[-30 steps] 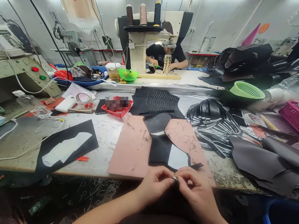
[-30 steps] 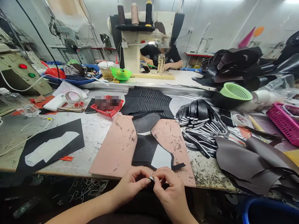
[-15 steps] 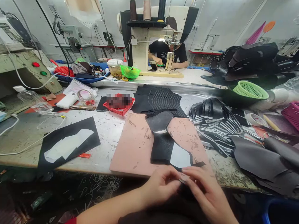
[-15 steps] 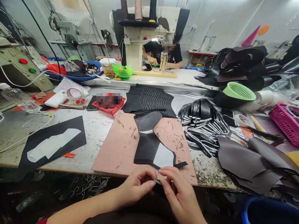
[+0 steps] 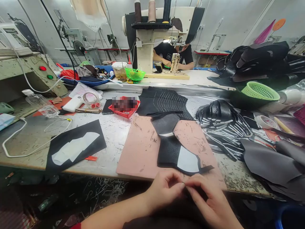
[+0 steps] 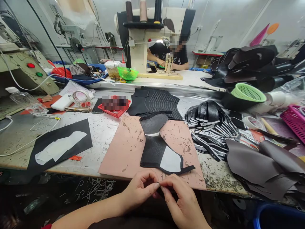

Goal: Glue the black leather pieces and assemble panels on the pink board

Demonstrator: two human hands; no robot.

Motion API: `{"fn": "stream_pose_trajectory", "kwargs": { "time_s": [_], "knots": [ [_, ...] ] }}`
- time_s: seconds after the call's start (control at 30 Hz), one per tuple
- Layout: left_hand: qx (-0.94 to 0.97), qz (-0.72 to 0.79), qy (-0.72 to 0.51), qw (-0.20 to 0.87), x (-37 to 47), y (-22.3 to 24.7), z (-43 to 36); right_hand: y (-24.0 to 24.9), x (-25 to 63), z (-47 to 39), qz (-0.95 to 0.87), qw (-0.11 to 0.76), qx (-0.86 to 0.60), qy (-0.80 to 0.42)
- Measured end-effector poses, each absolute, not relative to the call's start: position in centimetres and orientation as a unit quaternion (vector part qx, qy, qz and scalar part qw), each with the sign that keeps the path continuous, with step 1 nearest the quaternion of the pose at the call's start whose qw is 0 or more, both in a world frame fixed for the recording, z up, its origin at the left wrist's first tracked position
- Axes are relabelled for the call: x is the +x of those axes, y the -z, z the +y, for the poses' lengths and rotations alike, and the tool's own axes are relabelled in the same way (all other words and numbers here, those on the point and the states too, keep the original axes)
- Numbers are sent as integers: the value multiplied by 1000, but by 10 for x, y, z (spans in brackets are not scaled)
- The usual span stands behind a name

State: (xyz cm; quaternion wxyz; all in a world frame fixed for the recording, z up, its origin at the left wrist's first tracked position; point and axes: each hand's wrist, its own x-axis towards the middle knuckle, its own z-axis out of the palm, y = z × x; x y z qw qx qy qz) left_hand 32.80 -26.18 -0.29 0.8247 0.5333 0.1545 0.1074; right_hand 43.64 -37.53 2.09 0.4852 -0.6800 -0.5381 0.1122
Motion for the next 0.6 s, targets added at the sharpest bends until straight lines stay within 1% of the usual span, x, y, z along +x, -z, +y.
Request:
{"fn": "stream_pose_trajectory", "kwargs": {
  "time_s": [0.13,0.23,0.3,0.43,0.6],
  "knots": [
    [628,171,-131,748,328,-5,-260,-23,435,-374,-539,456,-702,-93],
    [706,163,-159,670,328,-7,-259,-23,435,-373,-558,424,-712,-36],
    [734,167,-160,639,327,-5,-260,-22,435,-372,-578,393,-715,2],
    [753,182,-148,615,326,3,-263,-19,437,-373,-607,346,-713,60],
    [758,184,-139,611,327,9,-265,-19,439,-374,-629,313,-710,50]
  ]
}}
